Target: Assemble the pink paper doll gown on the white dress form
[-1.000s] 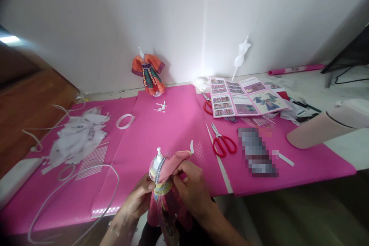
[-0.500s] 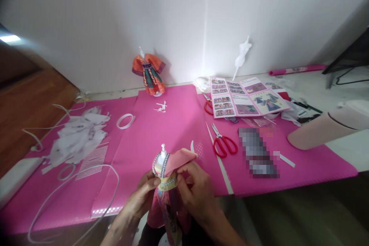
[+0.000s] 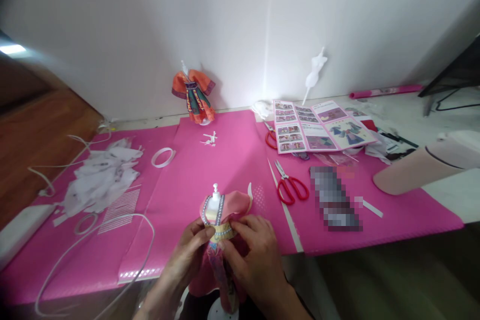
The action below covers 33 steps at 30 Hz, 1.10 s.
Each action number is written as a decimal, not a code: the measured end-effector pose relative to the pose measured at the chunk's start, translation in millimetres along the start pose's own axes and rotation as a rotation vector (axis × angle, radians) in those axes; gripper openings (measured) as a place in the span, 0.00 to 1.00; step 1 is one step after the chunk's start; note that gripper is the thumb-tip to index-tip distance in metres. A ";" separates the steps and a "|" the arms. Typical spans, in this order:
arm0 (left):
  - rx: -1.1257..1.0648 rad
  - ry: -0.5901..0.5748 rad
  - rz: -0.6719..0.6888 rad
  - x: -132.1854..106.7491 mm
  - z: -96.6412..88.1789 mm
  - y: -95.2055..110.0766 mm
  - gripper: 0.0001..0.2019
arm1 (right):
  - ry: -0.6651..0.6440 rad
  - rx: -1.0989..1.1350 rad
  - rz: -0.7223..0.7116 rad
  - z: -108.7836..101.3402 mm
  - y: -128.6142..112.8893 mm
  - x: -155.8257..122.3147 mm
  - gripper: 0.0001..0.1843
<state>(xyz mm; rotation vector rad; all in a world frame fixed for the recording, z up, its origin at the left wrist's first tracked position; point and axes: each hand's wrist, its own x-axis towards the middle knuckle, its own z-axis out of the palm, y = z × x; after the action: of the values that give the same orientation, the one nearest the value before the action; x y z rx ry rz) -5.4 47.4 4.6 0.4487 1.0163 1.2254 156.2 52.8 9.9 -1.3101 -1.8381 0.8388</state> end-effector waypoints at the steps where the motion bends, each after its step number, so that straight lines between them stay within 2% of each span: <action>1: 0.000 0.001 -0.001 -0.2 0.3 0.8 0.17 | -0.008 0.031 0.014 -1.3 0.7 0.8 0.13; 7: 0.037 0.005 -0.021 -2.2 1.8 6.9 0.14 | -0.188 0.358 0.114 -12.0 8.9 19.8 0.15; 11: 0.046 0.011 -0.036 -3.1 0.9 7.5 0.14 | -0.344 0.664 0.248 -8.3 14.4 29.9 0.12; 14: 0.027 -0.008 -0.046 -2.6 -0.6 7.5 0.14 | -0.346 0.819 0.326 -1.7 19.8 30.6 0.11; 17: 0.008 -0.039 -0.049 -1.2 -3.4 7.2 0.14 | -0.279 0.884 0.326 2.0 25.0 29.9 0.11; 20: 0.024 -0.048 -0.038 0.3 -6.5 5.9 0.14 | -0.158 0.791 0.270 2.1 26.4 29.8 0.07; 22: 0.040 -0.059 -0.027 1.4 -7.7 4.8 0.15 | -0.084 0.677 0.263 2.2 25.3 29.3 0.09; 26: 0.058 -0.098 -0.012 2.4 -7.5 4.1 0.17 | -0.038 0.500 0.246 5.4 23.0 25.6 0.07; 31: 0.080 -0.119 -0.022 1.1 -6.3 4.9 0.19 | 0.059 0.274 0.008 9.5 22.7 21.9 0.05; 33: 0.099 -0.114 -0.020 1.1 -6.6 3.8 0.19 | 0.071 0.214 -0.028 10.0 23.0 21.8 0.06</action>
<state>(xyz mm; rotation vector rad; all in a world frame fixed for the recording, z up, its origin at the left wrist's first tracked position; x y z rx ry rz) -13.0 48.2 3.7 0.5778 0.9841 1.1220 154.2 78.9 -10.4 -1.1618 -1.6578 0.9337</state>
